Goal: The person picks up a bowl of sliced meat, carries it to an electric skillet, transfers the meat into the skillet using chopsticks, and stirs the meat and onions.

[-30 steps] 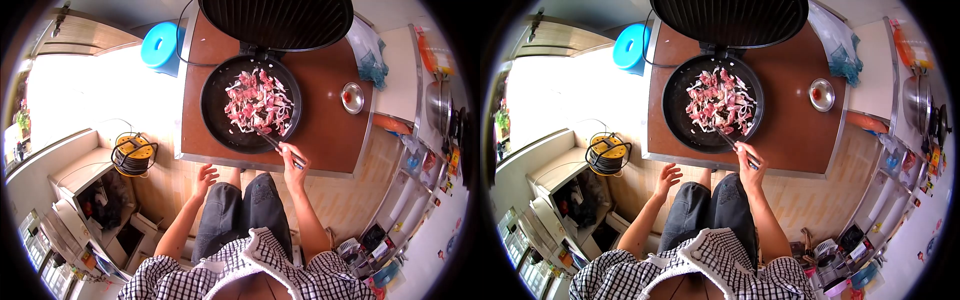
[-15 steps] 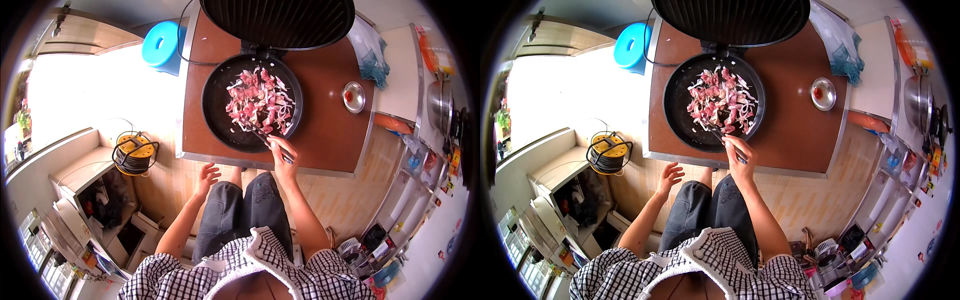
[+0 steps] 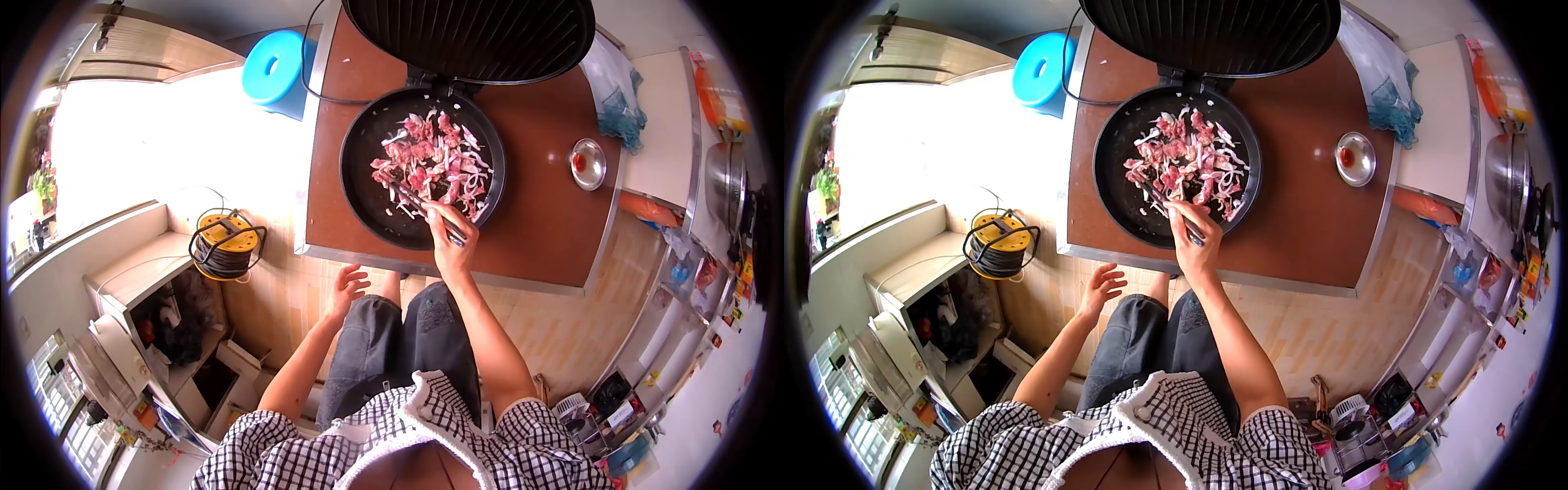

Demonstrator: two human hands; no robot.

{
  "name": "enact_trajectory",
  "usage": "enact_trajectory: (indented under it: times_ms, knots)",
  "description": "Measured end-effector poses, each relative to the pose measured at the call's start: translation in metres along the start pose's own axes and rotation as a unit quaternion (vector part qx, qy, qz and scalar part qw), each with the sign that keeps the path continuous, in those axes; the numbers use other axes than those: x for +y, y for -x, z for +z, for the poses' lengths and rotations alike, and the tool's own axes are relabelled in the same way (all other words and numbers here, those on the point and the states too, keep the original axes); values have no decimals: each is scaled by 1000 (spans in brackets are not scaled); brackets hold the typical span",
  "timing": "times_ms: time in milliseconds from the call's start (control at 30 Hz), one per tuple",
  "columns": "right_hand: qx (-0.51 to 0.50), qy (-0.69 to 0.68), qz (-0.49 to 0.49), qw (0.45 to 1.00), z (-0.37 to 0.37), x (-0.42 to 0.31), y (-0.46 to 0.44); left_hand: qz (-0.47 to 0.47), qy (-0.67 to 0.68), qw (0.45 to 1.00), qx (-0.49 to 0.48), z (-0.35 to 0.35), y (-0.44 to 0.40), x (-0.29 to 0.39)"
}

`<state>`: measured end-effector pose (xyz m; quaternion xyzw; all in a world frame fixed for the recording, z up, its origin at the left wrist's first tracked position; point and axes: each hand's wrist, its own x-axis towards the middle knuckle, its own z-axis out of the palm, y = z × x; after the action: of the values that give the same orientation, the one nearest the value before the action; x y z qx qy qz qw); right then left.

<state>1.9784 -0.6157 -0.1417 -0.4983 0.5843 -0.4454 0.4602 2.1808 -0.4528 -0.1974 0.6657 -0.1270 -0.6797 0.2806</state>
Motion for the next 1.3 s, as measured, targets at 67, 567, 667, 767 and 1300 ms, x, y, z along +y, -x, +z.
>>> enact_trajectory:
  times_ms: [67,567,667,767,1300]
  knots:
    - [15,-40,15,999,-8,-10,10,-11,-2,1000,15,-5,-1,0]
    - [8,-38,93,995,-39,-6,27,-22,-11,1000,13,1,-1,2]
    - [62,-33,50,996,-63,-21,43,-28,-16,999,14,-3,2,3]
    - [132,36,61,989,-98,-27,43,-30,-13,999,17,-9,1,-4]
    - [43,191,86,977,-111,-36,15,-37,-16,999,6,0,-1,4]
